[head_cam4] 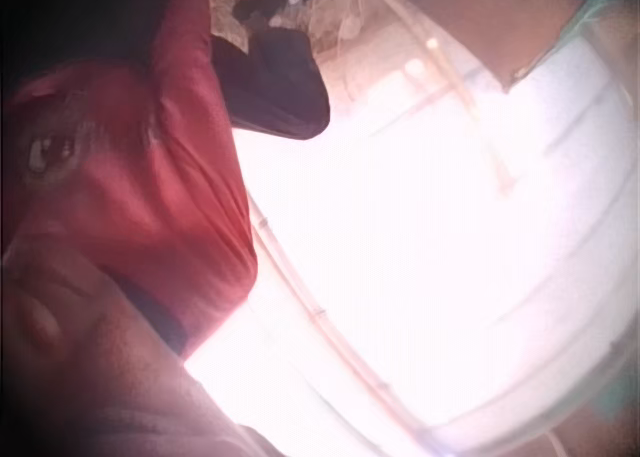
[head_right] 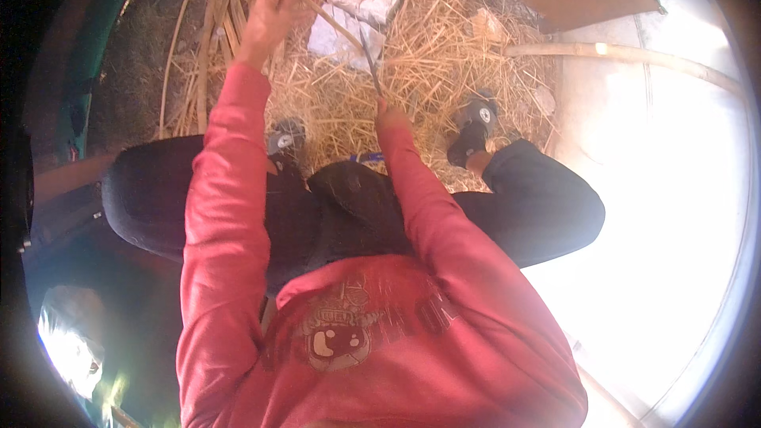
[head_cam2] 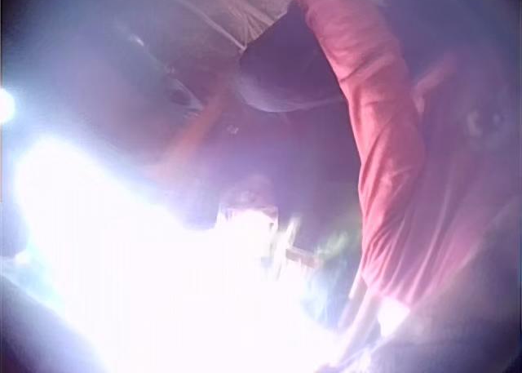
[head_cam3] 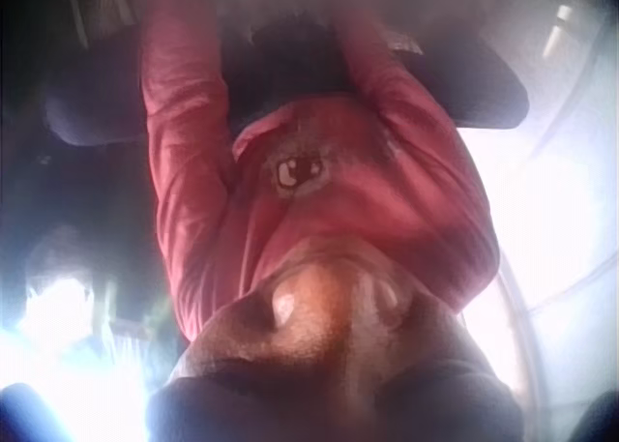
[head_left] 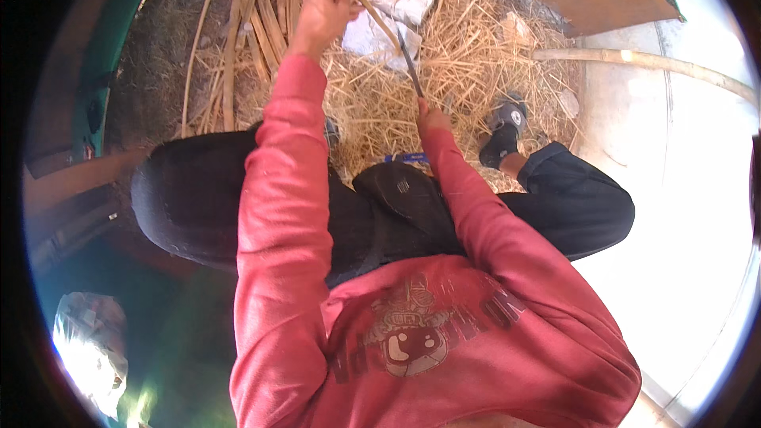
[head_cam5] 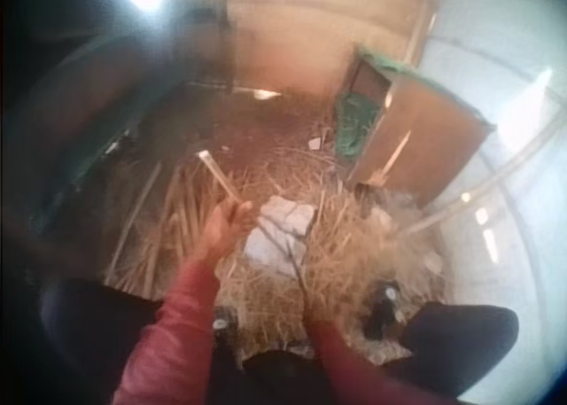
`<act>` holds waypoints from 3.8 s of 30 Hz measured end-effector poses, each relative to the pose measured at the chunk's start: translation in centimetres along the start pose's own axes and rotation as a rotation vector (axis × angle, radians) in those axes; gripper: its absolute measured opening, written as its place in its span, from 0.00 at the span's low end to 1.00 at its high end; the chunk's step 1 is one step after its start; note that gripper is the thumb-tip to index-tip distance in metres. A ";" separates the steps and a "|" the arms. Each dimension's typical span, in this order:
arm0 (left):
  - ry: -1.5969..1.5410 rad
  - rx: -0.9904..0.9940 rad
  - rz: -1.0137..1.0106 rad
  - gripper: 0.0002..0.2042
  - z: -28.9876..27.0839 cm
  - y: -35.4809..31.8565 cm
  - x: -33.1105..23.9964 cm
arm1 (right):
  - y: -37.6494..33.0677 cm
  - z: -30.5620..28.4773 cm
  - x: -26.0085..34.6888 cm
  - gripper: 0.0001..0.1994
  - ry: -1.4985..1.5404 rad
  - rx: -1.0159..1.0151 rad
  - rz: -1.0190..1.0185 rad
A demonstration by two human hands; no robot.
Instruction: The person sits on a straw-covered floor and uses a knife to sharpen a long, thin stick. They repeatedly scrape the blade along the stick's surface to create a point, then switch to a larger stick and continue the sharpening process.
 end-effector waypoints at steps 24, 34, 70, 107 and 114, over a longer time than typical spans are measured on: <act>0.602 -0.249 0.247 0.15 2.5 -1.2 -5.7 | -5.4 -17.3 12.1 0.18 0.757 -0.413 -0.289; 0.572 -0.176 0.292 0.17 4.1 -0.7 -5.1 | -0.5 -3.9 1.3 0.24 0.350 0.194 0.191; 0.579 -0.167 0.408 0.19 3.0 -0.5 -3.5 | 1.0 -5.6 3.0 0.30 0.149 0.024 0.070; 0.445 -0.034 0.235 0.14 4.1 0.1 -2.7 | -1.7 -4.3 3.8 0.32 0.106 -0.060 -0.047; 0.477 0.038 0.256 0.12 4.9 -0.2 -3.4 | 1.0 -4.5 2.0 0.32 0.146 0.016 0.118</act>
Point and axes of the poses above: each hand's wrist, its own y-axis towards the middle knuckle, its own z-axis out of the palm, x = y × z, the point moved 9 cm from there along y, towards the middle knuckle, and after that the axes turned 1 degree about y, right-handed, at the moved point
